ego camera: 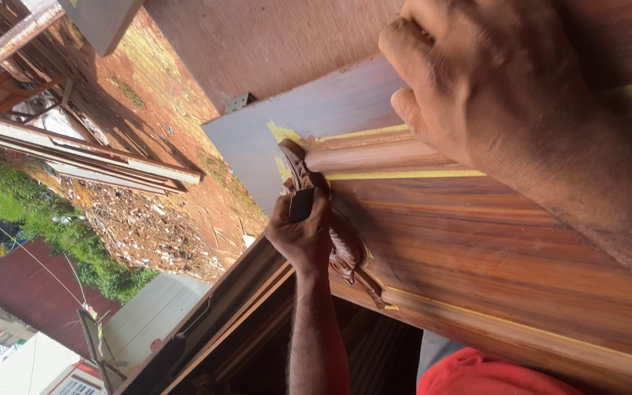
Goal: The person removes yellow tape from a decorative wooden panel and then sands the edges and the wooden carvings using a piece of sandpaper.
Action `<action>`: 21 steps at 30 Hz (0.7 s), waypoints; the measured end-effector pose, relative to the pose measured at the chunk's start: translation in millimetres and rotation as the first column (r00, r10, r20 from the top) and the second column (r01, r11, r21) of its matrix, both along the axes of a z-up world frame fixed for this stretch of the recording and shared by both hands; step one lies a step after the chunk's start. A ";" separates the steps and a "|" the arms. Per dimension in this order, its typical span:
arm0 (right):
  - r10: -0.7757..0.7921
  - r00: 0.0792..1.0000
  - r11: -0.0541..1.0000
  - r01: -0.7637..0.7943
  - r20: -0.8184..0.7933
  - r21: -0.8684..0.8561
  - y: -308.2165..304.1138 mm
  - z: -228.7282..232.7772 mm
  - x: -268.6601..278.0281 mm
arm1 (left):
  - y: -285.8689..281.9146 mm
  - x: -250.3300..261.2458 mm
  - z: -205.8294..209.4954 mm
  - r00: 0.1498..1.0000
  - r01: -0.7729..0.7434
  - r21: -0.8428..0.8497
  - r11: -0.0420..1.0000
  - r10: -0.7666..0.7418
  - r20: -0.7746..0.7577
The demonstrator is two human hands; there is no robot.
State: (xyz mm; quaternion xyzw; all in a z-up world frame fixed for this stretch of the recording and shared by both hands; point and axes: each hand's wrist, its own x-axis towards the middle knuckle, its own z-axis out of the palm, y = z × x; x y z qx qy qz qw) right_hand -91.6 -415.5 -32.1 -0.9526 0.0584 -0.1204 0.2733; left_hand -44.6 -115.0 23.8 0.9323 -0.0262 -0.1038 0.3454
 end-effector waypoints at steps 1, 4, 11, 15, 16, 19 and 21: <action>-0.014 0.999 1.000 0.014 0.031 0.008 -3.9 -1.7 2.4 | -6.0 6.2 -5.8 1.000 -0.019 -0.020 1.000 0.019 -0.007; -0.006 0.999 0.996 0.002 0.040 0.089 -1.4 3.2 -0.5 | -9.8 0.9 2.2 0.996 -0.066 -0.043 0.997 0.063 -0.055; -0.010 0.998 0.999 0.009 0.061 0.031 -10.8 7.0 6.2 | -6.5 2.6 -6.5 0.999 -0.050 -0.106 0.993 0.049 -0.007; 0.014 0.998 0.999 -0.017 0.069 0.031 -4.6 3.1 4.1 | 3.9 -8.4 -4.1 0.998 -0.040 0.035 0.999 0.039 0.041; 0.002 0.996 1.000 -0.004 0.084 0.027 -9.2 2.1 7.7 | -1.8 -2.1 -7.9 0.999 -0.018 0.009 1.000 0.018 0.052; -0.017 0.999 0.998 0.014 0.051 0.057 -5.4 4.5 3.2 | -3.0 0.9 -2.1 0.999 -0.013 0.036 0.999 0.012 0.030; 0.007 1.000 0.998 -0.009 0.027 0.069 -0.9 5.2 1.3 | 2.9 -2.2 4.2 0.993 0.073 0.210 0.975 -0.091 0.080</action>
